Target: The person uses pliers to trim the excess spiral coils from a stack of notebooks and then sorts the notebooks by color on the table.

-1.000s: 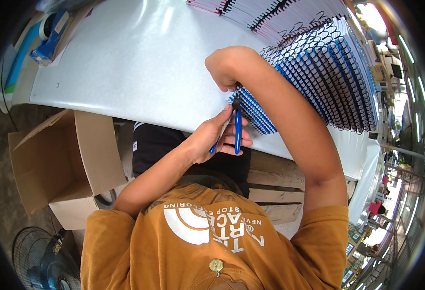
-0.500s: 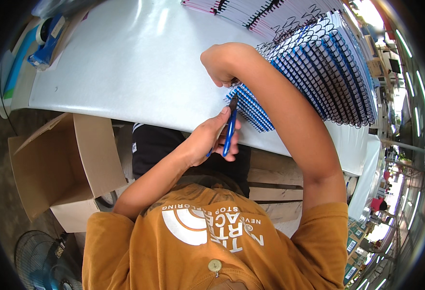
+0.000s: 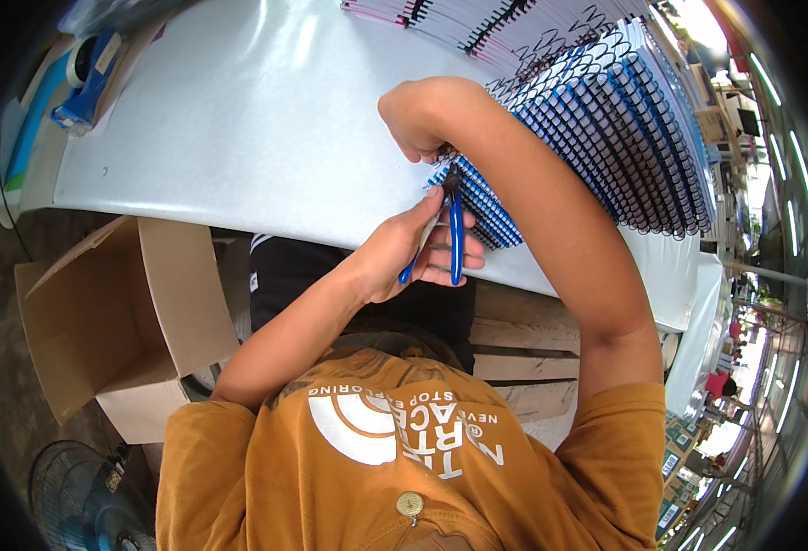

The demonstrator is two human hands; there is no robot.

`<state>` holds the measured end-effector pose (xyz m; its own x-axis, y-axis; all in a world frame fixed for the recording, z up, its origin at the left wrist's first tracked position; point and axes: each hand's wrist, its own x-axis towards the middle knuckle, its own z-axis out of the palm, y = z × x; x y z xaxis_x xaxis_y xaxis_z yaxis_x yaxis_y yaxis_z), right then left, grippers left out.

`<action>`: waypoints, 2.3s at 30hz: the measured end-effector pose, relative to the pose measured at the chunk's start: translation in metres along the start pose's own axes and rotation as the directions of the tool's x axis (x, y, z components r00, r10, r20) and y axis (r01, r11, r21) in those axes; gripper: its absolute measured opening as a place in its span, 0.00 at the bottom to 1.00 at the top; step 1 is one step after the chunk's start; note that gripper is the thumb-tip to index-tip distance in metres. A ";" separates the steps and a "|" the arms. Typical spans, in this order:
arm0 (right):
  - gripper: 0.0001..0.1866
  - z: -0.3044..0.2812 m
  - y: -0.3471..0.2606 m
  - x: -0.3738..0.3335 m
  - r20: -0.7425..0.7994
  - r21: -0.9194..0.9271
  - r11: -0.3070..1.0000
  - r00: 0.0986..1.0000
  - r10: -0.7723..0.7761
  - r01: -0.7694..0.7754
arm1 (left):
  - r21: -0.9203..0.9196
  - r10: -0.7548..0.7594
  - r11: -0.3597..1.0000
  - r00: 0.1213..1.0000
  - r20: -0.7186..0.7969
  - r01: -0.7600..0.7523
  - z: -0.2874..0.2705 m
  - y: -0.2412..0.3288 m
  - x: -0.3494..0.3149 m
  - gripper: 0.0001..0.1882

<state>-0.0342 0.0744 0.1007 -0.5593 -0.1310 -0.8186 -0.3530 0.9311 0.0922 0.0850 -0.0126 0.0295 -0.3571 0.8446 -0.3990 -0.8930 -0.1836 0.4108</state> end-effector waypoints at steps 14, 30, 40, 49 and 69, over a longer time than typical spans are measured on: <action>0.14 -0.020 -0.017 -0.023 -0.025 -0.155 0.973 0.986 0.167 -0.168 | -0.047 0.036 0.998 0.999 0.031 -0.034 0.006 0.000 -0.004 0.30; 0.14 -0.028 0.008 -0.041 0.012 0.011 0.999 0.999 -0.048 0.047 | -0.053 0.098 0.994 0.984 0.149 -0.091 0.002 0.001 -0.001 0.30; 0.14 -0.023 0.005 -0.028 0.002 -0.025 0.999 0.999 0.036 -0.036 | -0.039 0.064 0.997 0.997 -0.049 -0.066 0.026 0.009 -0.008 0.29; 0.16 -0.033 -0.005 -0.047 -0.077 -0.132 0.980 0.987 0.137 -0.147 | 0.135 0.112 0.982 0.986 0.125 -0.129 0.013 0.002 -0.015 0.30; 0.10 -0.044 0.001 -0.059 -0.073 -0.262 0.960 0.994 0.083 -0.100 | -0.028 0.155 0.988 0.954 0.257 -0.153 0.016 0.023 -0.006 0.26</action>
<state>-0.0343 0.0677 0.1737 -0.6401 -0.0774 -0.7644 -0.4798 0.8173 0.3190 0.0714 -0.0141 0.0546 -0.4087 0.9065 -0.1060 -0.8354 -0.3248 0.4435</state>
